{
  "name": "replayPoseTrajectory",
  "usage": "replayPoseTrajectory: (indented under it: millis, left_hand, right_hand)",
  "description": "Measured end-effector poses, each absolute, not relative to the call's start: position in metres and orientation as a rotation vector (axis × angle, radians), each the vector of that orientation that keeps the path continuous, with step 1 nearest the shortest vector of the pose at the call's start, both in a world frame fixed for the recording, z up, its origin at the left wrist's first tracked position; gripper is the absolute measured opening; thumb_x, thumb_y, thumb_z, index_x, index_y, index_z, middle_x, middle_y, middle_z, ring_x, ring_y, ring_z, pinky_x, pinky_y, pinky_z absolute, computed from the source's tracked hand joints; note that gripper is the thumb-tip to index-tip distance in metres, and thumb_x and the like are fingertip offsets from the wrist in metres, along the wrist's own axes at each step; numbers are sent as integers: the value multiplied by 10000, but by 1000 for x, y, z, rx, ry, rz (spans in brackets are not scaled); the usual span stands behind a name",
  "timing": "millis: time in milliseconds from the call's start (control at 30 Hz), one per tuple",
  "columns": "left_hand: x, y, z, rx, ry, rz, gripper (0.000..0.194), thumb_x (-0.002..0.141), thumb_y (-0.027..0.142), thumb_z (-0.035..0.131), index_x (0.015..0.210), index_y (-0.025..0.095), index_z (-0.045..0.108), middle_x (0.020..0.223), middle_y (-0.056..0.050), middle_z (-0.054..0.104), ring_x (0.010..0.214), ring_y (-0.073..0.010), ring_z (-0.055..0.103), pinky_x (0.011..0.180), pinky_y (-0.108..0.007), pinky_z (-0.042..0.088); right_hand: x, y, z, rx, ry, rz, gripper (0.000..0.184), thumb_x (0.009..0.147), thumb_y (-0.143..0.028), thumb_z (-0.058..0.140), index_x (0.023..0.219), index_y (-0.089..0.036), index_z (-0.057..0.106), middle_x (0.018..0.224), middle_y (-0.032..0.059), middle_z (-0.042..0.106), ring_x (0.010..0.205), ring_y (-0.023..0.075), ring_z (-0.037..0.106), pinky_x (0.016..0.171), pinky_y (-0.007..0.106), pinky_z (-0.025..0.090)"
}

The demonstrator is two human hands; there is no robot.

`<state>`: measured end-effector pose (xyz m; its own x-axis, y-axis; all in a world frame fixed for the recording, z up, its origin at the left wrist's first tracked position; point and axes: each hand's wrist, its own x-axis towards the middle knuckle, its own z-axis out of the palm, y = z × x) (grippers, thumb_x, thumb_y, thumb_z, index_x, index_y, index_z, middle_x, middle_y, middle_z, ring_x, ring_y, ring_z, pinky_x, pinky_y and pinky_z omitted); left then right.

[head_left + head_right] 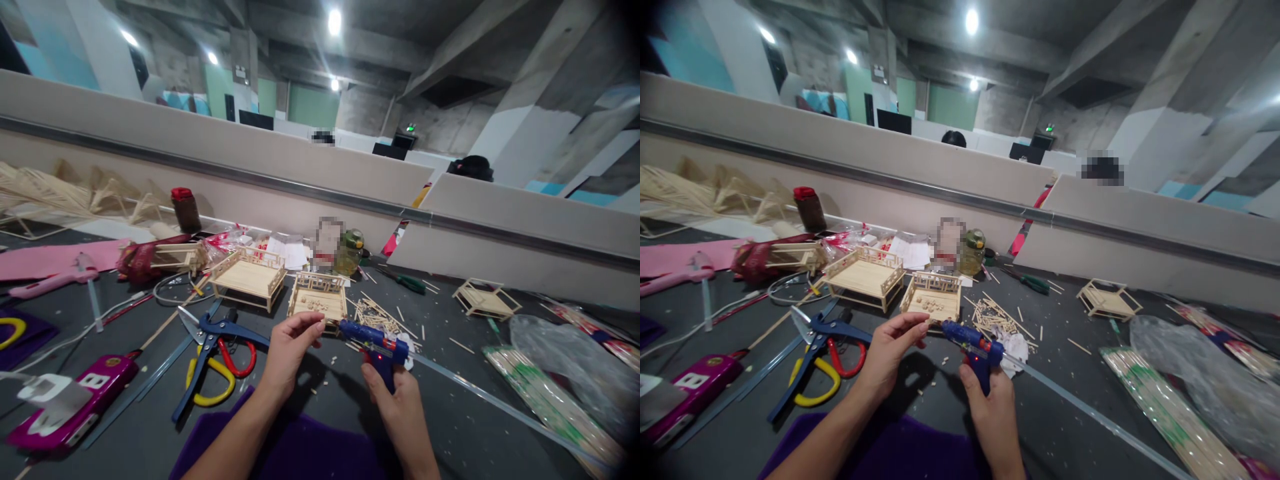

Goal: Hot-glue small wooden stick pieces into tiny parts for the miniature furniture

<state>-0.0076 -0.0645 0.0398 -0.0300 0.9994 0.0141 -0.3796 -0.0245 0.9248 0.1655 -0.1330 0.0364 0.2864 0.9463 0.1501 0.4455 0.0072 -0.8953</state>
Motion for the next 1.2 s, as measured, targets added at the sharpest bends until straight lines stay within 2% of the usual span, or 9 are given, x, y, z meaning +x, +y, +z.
replayPoseTrajectory:
  millis: [500,867,967,1100,1200]
  left_hand:
    - [-8,-63,40,901,901,1424,228,644,267,806,837,159,753,766,-28,710,600,-104,565,550,-206,476]
    - [-7,-63,38,900,885,1435,230,644,256,807,841,151,753,748,-29,698,604,-109,560,548,-211,484]
    - [-7,-63,37,899,884,1432,232,649,264,805,845,152,752,766,-34,700,619,-114,560,550,-217,490]
    - [-7,-64,37,902,881,1438,233,653,271,805,850,160,752,751,-27,692,630,-116,557,554,-218,491]
    - [-7,-64,37,907,874,1429,219,657,266,805,843,163,753,735,-18,689,602,-101,555,555,-209,478]
  right_hand:
    - [167,-132,33,-1559,-1347,623,482,778,-563,588,907,-114,709,541,34,590,474,176,509,447,264,413]
    - [171,-131,31,-1557,-1216,749,491,753,-573,620,885,-109,712,617,45,641,505,158,529,487,258,427]
    - [182,-128,27,-1634,-1124,727,545,771,-612,561,907,-104,702,630,63,648,543,186,561,513,275,432]
    - [201,-125,29,-2092,-1093,486,538,801,-633,440,802,-152,681,792,157,697,786,301,635,678,349,454]
    - [212,-123,32,-2405,-1127,458,583,848,-624,321,861,-158,672,935,221,697,923,369,632,741,395,448]
